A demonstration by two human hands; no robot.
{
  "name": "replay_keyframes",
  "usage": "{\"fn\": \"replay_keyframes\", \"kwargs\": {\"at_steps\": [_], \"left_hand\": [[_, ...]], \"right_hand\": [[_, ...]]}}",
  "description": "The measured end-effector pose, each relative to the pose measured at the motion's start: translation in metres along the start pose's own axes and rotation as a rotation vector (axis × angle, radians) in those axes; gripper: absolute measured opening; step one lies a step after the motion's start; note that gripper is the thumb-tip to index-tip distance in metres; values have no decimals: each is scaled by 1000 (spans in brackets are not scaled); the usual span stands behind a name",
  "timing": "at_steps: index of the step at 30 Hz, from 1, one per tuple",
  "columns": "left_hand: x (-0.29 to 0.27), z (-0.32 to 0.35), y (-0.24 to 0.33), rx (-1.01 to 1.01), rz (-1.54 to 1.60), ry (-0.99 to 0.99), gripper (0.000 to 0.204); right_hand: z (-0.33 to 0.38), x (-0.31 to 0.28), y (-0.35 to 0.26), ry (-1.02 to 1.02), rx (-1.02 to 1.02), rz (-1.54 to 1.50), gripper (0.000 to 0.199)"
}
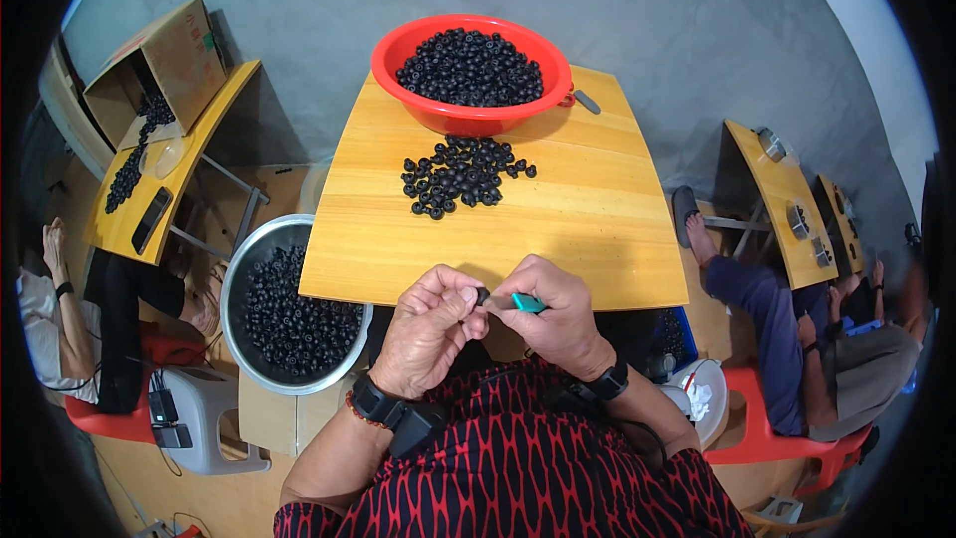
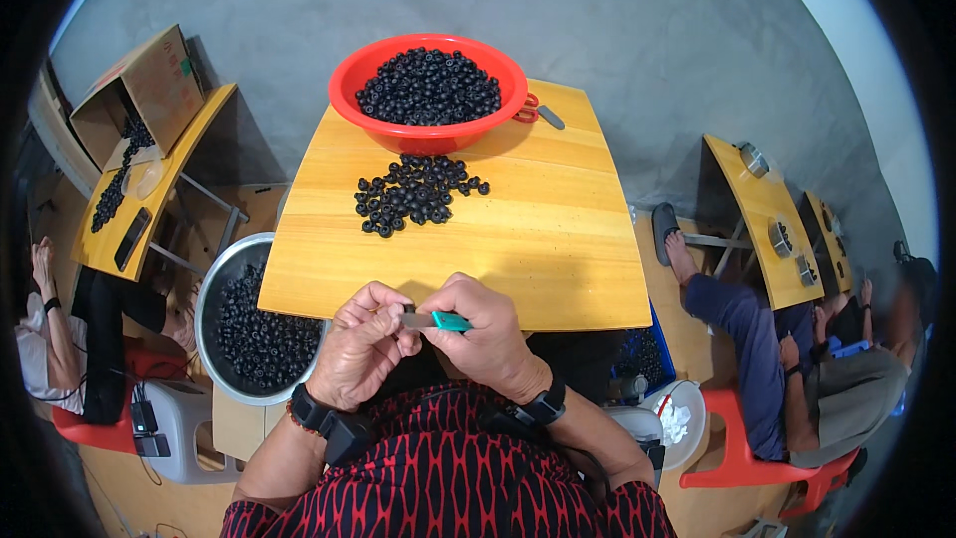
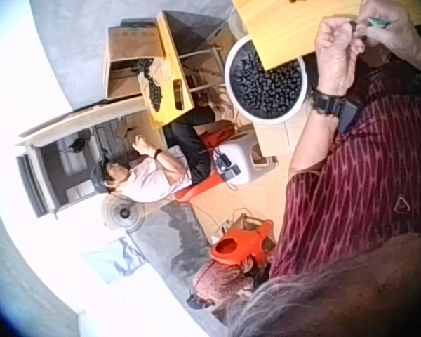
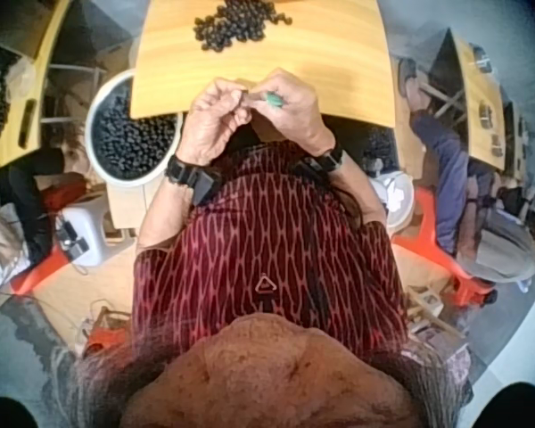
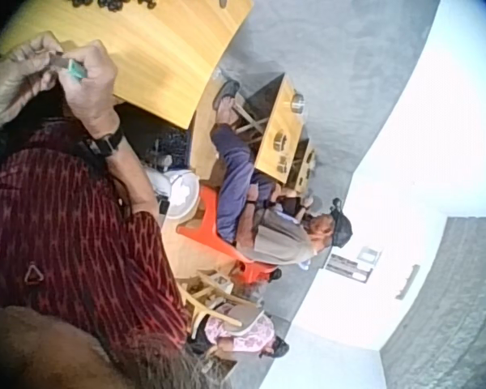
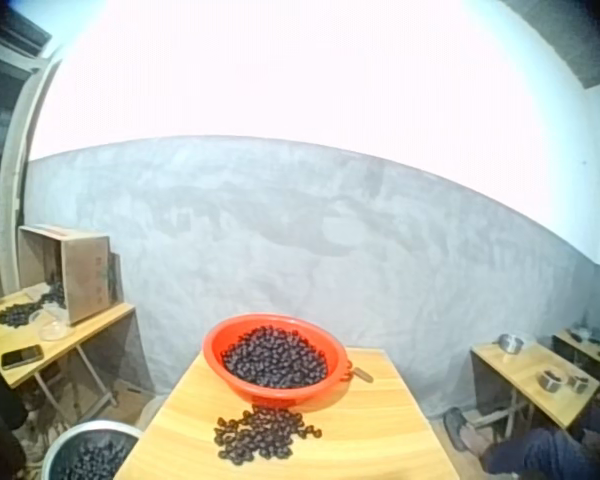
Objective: Sorting and processing small black berries on a table using a small tool.
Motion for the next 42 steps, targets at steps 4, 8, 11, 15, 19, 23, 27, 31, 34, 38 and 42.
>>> {"fn": "replay_keyframes", "kwargs": {"at_steps": [4,8,11,15,19,23,27,31,34,38,42], "left_hand": [[-3,0,3,-6,53,26,12],[-2,0,5,6,85,9,12],[-3,-1,6,14,78,8,11],[-7,-1,8,56,86,1,10],[-7,-1,10,84,71,-12,11],[-7,-2,8,89,71,-19,13],[-7,-1,8,97,66,-25,16],[-8,-1,7,101,60,-20,17],[-8,-1,10,114,48,-14,16],[-8,-1,11,113,32,-22,14],[-6,1,16,158,18,-33,12]], "right_hand": [[6,2,21,21,270,-176,21],[14,7,38,-31,450,-375,19],[11,7,35,-101,358,-231,20],[5,9,17,-158,212,-134,18],[2,7,6,-131,118,-86,16],[3,5,5,-111,69,-30,16],[2,5,4,-89,50,-43,15],[1,4,2,-90,45,-32,16],[2,5,4,-107,45,-25,16],[2,7,3,-129,47,-39,16],[3,6,10,-114,30,-36,15]]}}
Point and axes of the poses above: each hand's wrist, its own z-axis away from the middle knuckle, its own x-axis out of the palm, y = z × x, the point moved 9 cm from there along -z, towards the middle knuckle
